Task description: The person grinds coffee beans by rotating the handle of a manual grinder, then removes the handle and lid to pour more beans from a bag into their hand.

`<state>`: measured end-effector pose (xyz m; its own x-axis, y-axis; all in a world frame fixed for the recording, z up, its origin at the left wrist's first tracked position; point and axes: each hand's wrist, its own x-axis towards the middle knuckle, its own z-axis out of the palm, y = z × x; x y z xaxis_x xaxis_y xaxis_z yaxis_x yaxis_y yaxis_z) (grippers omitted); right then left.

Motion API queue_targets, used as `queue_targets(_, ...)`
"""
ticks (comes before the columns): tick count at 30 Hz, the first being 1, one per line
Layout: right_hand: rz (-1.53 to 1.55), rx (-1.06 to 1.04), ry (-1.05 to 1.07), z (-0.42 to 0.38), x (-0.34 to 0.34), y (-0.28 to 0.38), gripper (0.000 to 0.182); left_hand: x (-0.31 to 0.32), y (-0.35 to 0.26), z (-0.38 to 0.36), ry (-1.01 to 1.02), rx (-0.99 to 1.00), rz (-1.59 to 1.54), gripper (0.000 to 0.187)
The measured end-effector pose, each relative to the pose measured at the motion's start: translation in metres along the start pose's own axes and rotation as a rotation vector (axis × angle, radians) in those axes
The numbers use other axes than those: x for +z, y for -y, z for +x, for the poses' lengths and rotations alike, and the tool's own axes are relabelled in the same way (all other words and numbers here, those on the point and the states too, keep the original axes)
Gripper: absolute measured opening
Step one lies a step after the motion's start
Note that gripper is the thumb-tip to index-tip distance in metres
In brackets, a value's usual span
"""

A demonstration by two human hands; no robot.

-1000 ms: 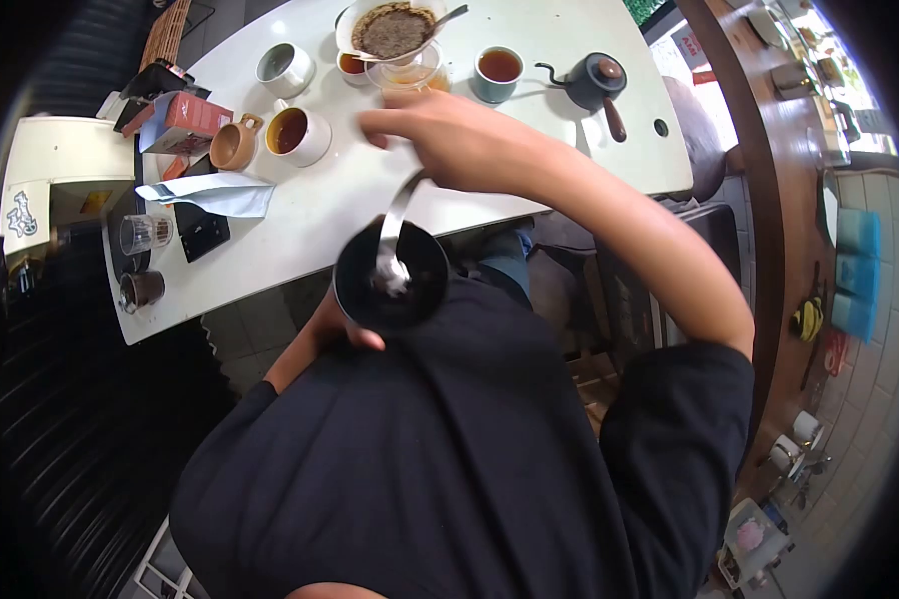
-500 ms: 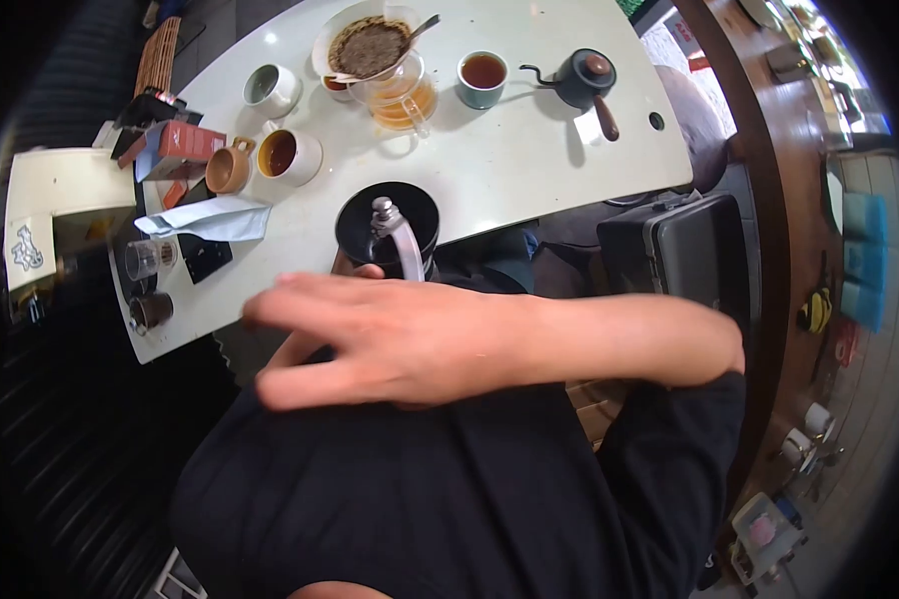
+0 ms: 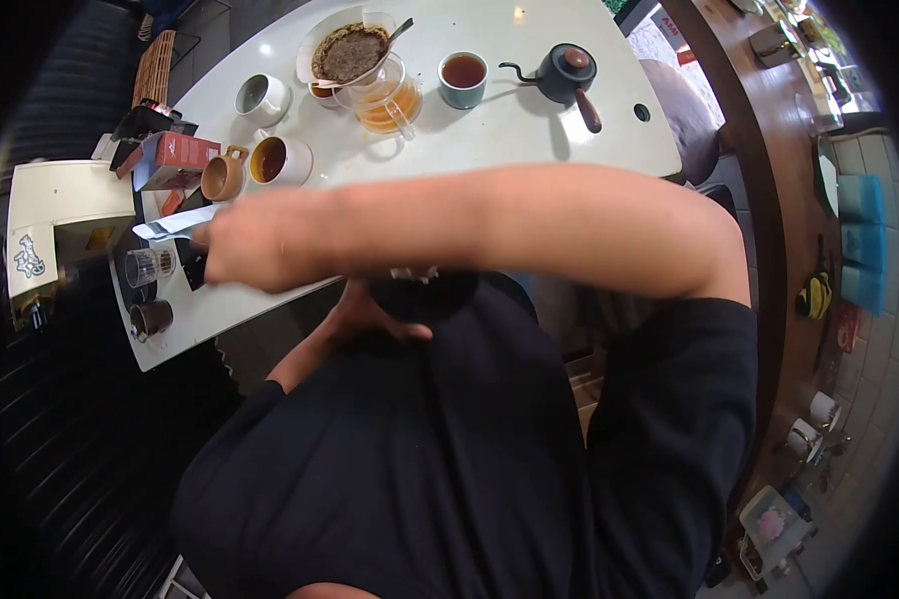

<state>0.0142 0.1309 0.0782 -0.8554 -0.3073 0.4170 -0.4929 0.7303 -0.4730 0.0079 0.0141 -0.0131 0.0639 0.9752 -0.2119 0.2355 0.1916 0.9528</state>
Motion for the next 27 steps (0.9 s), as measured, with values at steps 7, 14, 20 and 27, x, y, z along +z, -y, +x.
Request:
queue_targets(7,0.045,0.333,-0.059,-0.064,-0.039,-0.034,0.022,0.000,0.005,0.015,-0.062,0.528,-0.169,0.110)
queue_targets(14,0.061,0.638,-0.121,-0.152,-0.040,-0.035,0.025,0.003,0.022,-0.004,-0.129,0.018,-0.623,0.111)
queue_targets(20,0.077,0.705,-0.386,-0.169,-0.048,0.065,0.033,0.015,0.013,0.005,-0.324,0.253,-0.483,0.096)
queue_targets(27,0.751,0.273,-0.066,-0.121,-0.002,0.112,0.061,0.020,0.014,0.032,-0.317,0.401,-0.108,0.076)
